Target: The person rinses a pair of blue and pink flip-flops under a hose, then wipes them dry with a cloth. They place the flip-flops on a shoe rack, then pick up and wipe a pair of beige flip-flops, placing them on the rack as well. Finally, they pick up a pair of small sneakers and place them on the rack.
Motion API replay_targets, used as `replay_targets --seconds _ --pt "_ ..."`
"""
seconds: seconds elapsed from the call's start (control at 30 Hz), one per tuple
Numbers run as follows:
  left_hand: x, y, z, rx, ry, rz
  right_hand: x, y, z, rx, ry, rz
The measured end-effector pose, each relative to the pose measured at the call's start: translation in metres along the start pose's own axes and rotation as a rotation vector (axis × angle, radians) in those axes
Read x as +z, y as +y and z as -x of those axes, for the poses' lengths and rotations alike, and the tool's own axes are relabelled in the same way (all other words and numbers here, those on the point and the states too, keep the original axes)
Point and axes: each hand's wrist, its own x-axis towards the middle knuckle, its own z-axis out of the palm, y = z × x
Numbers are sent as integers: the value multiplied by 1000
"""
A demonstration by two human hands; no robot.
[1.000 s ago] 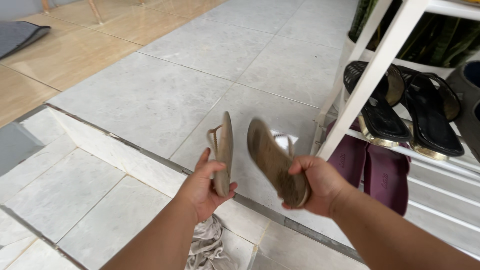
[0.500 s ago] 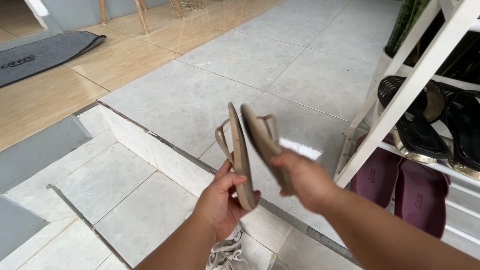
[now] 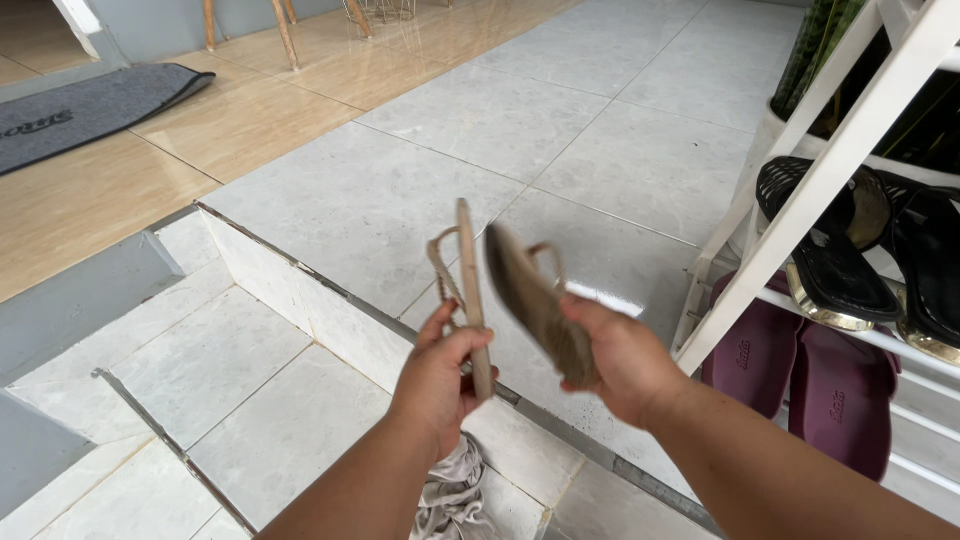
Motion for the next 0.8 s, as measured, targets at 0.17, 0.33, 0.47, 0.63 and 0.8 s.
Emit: replay_targets --seconds 0.17,0.33,0.47,0.63,0.8 --pt "8 5 5 54 236 175 5 -8 3 -194 259 -85" --pt "25 3 21 -37 -23 25 21 3 15 45 -146 -134" --pt "19 2 13 190 -57 -416 14 11 7 -55 115 72" --pt "8 -11 -2 347 167 -931 6 46 -7 -495 433 612" --pt "-20 -54 -54 300 13 -1276 -10 111 -25 -27 -102 1468"
